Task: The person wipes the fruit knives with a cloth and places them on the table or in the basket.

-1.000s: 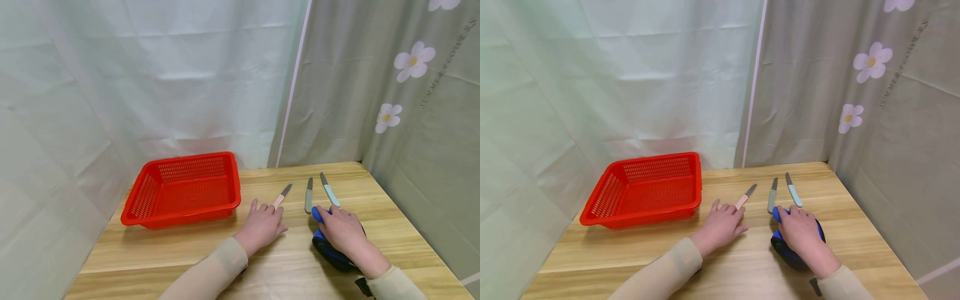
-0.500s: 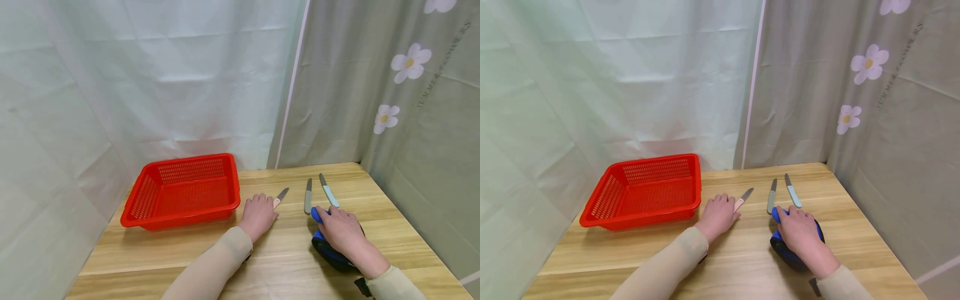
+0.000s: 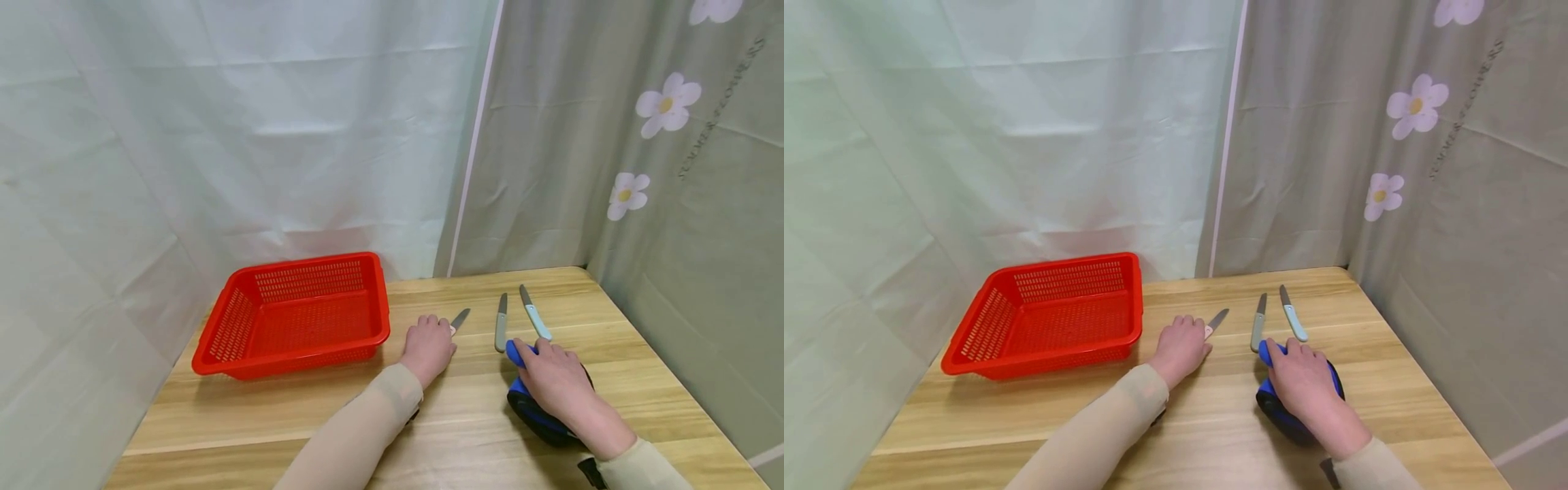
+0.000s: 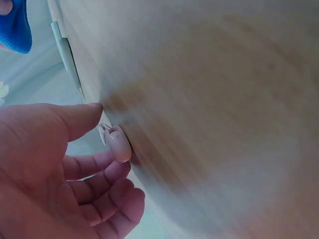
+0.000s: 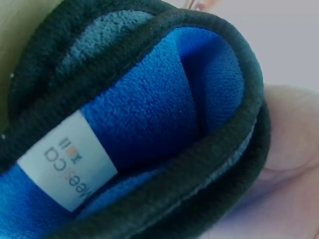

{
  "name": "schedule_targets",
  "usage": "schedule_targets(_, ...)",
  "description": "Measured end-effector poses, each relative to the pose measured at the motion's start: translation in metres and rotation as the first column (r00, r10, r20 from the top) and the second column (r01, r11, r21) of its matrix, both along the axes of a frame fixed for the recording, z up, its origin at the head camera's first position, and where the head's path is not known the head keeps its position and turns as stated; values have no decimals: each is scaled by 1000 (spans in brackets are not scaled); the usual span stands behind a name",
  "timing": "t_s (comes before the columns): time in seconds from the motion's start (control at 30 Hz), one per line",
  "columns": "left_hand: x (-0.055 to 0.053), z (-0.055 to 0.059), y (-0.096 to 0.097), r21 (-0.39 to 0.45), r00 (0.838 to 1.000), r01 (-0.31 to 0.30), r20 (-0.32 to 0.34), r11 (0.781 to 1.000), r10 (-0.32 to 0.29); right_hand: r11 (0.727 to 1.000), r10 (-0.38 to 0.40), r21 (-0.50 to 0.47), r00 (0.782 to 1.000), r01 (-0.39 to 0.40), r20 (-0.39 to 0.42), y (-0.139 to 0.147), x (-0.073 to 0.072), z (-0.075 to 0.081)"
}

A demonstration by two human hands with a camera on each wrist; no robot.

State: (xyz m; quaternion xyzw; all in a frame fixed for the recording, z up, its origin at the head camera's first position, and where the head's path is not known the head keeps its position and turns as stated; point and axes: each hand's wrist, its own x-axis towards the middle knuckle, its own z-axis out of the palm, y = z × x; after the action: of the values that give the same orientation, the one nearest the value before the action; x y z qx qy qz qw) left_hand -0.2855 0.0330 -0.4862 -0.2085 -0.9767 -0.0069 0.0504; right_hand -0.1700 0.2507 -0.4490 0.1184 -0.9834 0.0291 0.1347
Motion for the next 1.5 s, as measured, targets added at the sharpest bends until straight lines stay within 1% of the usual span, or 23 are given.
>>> schedule_targets(0.1,1,2,0,23,1000,6,-15,1000,-5,1000,5,2,1000,-5,-2,-1,1,0)
schedule_targets(0.2,3,4,-1,28,999,22,-33,999,-21,1000,9,6,1000,-9,-1,-2,1,0)
schedule_targets(0.37,6,6,-3,-3,998,50,-38,999,-51,1000,3,6,1000,-3,7,-3,2,2)
schedule_targets(0.5,8,8,-4,-21,998,58,-36,998,-59,1000,2,0,1000,-2,5,-3,3,4)
schedule_targets(0.57,11,8,-6,-10,997,58,-40,998,-58,1000,10,-4,1000,-10,-5,-4,3,4)
schedule_targets(0.73,18,9,-11,53,995,76,-64,996,-73,1000,28,-11,999,-29,-32,-7,4,7)
schedule_targets(0.9,32,17,-20,122,989,112,-114,986,-98,999,31,-16,999,-31,-40,-11,6,12)
schedule_targets(1.0,44,24,-29,161,989,119,-105,980,-103,999,36,-23,998,-37,-52,-14,8,16)
schedule_targets(1.07,53,28,-35,184,991,118,-85,976,-104,999,35,-33,998,-37,-56,-14,10,18)
schedule_targets(1.13,61,32,-42,207,991,122,-86,971,-106,998,33,-49,998,-36,-58,-15,13,20)
schedule_targets(1.23,73,36,-55,219,987,132,-119,967,-108,996,40,-71,996,-45,-78,-16,15,22)
schedule_targets(1.3,79,38,-64,220,983,140,-151,965,-108,995,47,-84,994,-55,-94,-17,16,24)
schedule_targets(1.4,87,42,-76,222,977,151,-180,963,-111,993,67,-93,990,-79,-125,-20,17,27)
schedule_targets(1.5,94,45,-89,253,977,150,-188,956,-103,990,87,-94,987,-100,-133,-26,17,29)
